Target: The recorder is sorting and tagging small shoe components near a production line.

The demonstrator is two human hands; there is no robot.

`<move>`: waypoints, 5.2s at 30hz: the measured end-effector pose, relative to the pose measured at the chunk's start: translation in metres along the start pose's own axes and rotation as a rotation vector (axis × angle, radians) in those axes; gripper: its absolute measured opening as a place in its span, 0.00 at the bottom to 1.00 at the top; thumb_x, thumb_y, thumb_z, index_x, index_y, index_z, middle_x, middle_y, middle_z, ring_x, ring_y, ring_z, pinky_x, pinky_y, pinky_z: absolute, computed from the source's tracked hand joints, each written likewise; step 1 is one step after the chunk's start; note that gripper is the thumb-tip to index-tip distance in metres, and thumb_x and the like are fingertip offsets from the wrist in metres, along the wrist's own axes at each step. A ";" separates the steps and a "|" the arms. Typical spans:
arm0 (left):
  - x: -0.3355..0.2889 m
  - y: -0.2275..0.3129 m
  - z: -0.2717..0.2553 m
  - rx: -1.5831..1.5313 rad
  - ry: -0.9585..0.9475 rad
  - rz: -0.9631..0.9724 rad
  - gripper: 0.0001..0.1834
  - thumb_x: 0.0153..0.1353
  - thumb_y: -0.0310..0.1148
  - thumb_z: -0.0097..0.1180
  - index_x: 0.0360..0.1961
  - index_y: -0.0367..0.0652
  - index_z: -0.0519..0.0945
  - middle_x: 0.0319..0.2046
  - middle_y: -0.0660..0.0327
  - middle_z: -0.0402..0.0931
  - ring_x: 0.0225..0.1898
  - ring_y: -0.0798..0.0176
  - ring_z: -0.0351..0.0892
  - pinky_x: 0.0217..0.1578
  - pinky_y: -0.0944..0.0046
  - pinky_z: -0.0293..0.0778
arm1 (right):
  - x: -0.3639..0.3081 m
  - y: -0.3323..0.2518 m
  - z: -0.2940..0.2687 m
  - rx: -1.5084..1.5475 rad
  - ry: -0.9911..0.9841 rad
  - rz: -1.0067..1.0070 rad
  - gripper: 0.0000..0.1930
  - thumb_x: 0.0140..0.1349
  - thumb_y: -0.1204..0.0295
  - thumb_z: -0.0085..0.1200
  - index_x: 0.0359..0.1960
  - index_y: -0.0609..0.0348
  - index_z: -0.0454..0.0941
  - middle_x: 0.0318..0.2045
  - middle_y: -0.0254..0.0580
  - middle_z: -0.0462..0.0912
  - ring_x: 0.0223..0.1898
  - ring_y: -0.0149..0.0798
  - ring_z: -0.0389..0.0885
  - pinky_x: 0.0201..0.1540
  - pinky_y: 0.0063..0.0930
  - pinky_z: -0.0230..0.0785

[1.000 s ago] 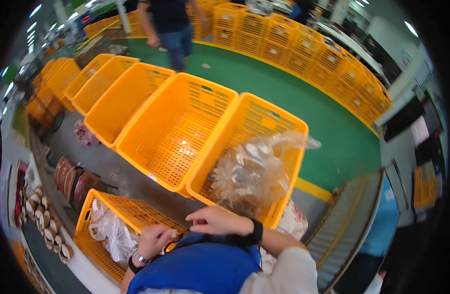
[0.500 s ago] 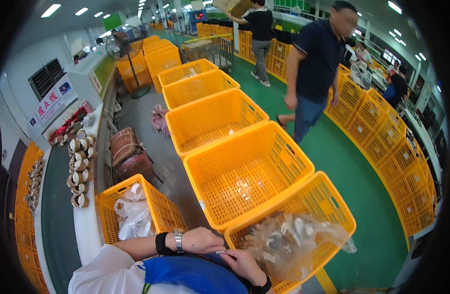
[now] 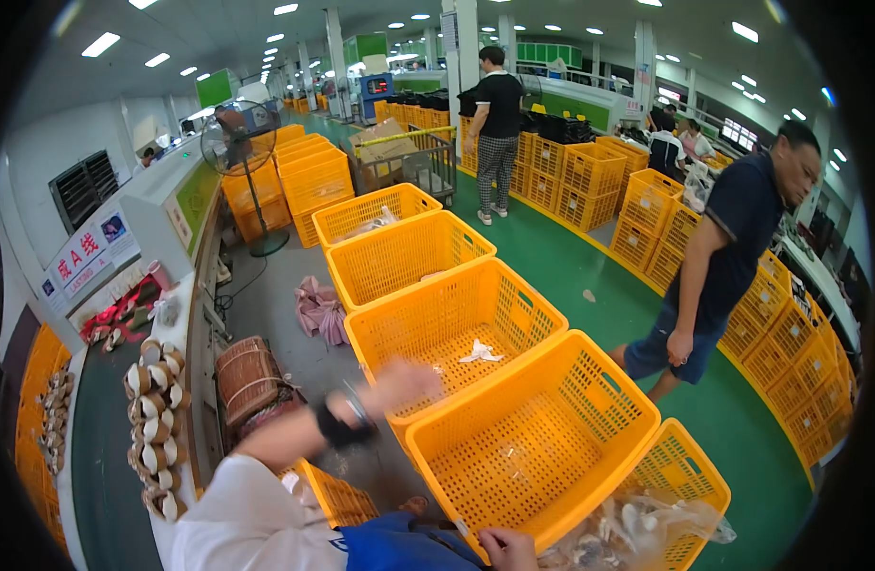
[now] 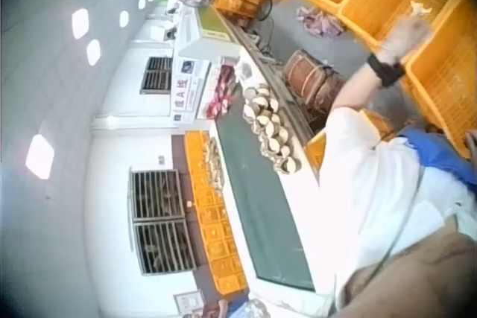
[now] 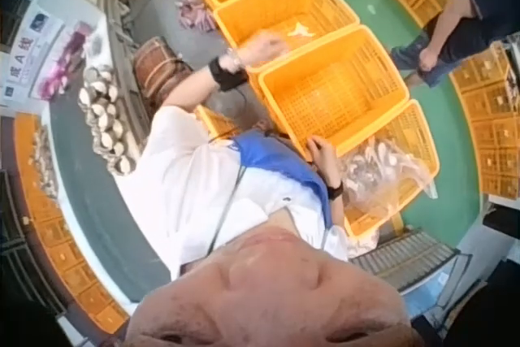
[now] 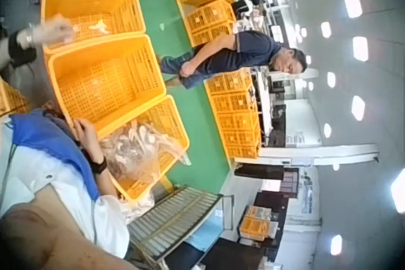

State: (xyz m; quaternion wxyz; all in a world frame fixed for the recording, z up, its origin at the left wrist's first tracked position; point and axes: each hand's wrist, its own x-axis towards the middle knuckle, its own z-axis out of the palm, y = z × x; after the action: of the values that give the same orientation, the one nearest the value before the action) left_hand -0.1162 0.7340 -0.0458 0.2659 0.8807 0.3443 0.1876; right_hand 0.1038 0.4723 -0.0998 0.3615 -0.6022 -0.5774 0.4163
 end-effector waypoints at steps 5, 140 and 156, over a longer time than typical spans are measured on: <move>-0.026 0.043 0.096 -0.619 -0.488 0.353 0.14 0.59 0.41 0.48 0.29 0.40 0.75 0.19 0.53 0.72 0.21 0.56 0.71 0.23 0.62 0.67 | 0.054 -0.051 0.041 0.202 0.345 0.039 0.13 0.50 0.74 0.59 0.37 0.65 0.76 0.25 0.38 0.80 0.26 0.24 0.77 0.30 0.18 0.69; -0.141 -0.045 0.073 -0.665 -0.312 0.146 0.03 0.51 0.26 0.53 0.27 0.37 0.75 0.15 0.62 0.69 0.17 0.69 0.68 0.21 0.69 0.65 | 0.023 -0.050 0.164 0.163 0.417 -0.025 0.04 0.55 0.74 0.51 0.27 0.61 0.72 0.17 0.38 0.73 0.20 0.30 0.71 0.23 0.24 0.63; -0.131 -0.040 0.062 -1.089 -0.576 -0.150 0.11 0.58 0.28 0.50 0.41 0.34 0.75 0.38 0.59 0.76 0.37 0.69 0.74 0.41 0.70 0.71 | 0.039 -0.043 0.187 0.035 0.343 -0.166 0.03 0.56 0.75 0.51 0.29 0.60 0.72 0.23 0.42 0.75 0.26 0.34 0.74 0.29 0.25 0.66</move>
State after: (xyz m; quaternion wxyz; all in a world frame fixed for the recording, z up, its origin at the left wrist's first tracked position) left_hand -0.1949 0.6451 -0.1376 0.7719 0.6070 0.1747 0.0719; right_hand -0.0854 0.5060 -0.1373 0.4979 -0.6084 -0.5477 0.2863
